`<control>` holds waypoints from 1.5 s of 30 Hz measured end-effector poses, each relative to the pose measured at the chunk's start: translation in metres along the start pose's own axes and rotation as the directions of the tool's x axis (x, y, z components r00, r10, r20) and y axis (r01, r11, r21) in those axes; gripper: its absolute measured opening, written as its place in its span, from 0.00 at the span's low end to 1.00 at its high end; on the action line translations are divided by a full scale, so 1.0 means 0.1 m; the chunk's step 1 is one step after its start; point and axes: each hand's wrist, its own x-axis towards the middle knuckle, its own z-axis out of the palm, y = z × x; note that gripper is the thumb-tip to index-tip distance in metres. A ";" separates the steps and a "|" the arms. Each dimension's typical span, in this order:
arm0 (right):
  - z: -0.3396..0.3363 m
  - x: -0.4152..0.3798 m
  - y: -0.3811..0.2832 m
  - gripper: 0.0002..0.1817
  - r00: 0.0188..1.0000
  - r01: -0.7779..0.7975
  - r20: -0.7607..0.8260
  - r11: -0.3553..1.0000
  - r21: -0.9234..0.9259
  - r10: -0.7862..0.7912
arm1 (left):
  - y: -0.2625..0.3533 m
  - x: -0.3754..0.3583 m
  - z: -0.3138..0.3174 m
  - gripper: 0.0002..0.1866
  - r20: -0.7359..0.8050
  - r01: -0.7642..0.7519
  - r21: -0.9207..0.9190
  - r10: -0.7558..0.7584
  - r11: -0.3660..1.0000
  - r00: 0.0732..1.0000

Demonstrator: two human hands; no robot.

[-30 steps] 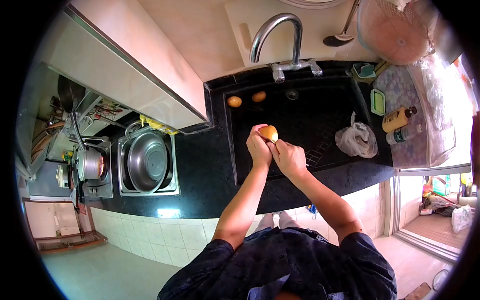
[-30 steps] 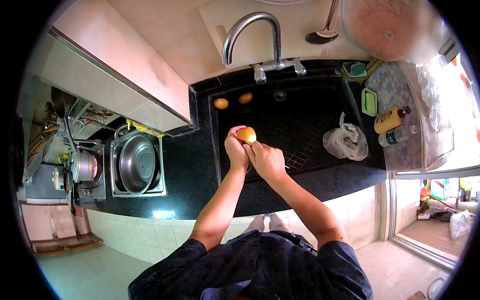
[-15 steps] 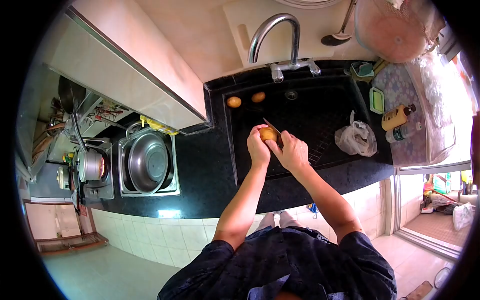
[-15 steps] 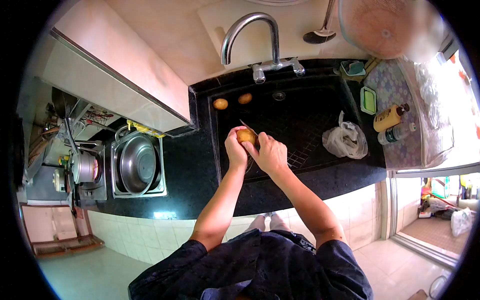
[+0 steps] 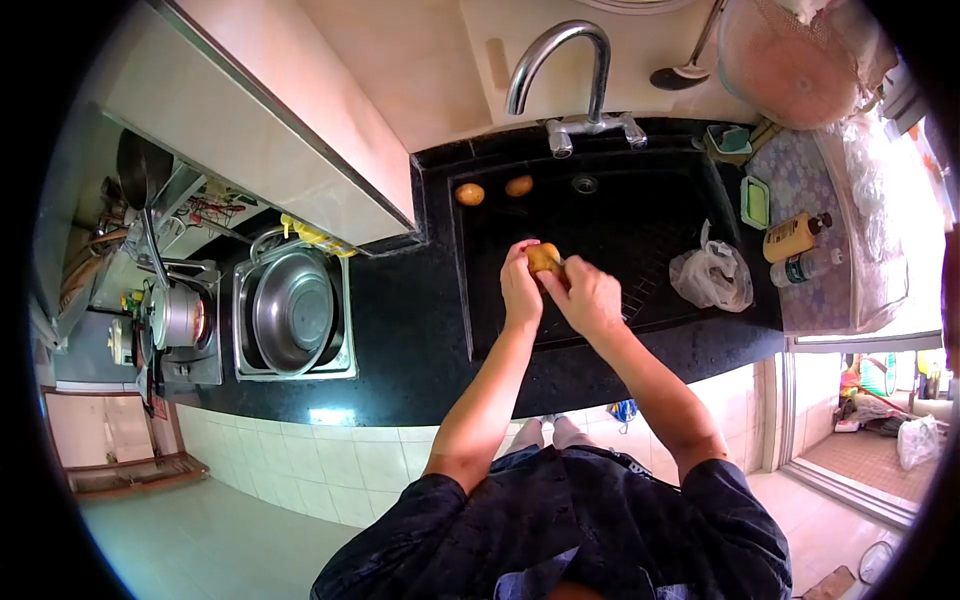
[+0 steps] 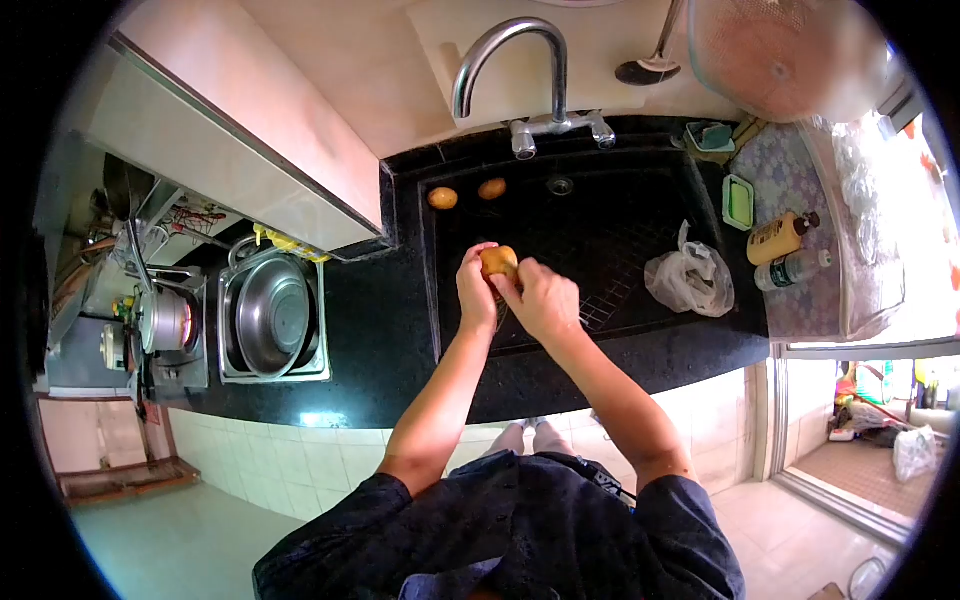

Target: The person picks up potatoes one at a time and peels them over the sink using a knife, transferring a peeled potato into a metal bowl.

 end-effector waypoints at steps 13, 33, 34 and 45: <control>0.06 -0.10 -0.10 0.23 0.997 0.032 0.067 0.997 -0.074 -0.027 | 0.06 -0.01 0.06 0.17 -0.036 0.011 -0.189 -0.018 0.982 0.999; 0.04 -0.10 -0.09 0.24 0.997 0.072 0.028 0.997 -0.013 -0.072 | 0.10 -0.06 0.14 0.14 -0.128 -0.124 -0.057 0.116 0.991 0.985; 0.01 -0.09 -0.09 0.24 0.997 0.072 0.009 0.997 -0.016 -0.071 | 0.13 -0.09 0.17 0.14 -0.133 -0.104 -0.105 0.090 0.989 0.987; -0.17 0.06 -0.17 0.23 0.998 -0.006 -0.068 1.000 0.007 0.006 | 0.16 -0.02 0.17 0.15 -0.164 -0.150 -0.068 0.137 0.986 0.977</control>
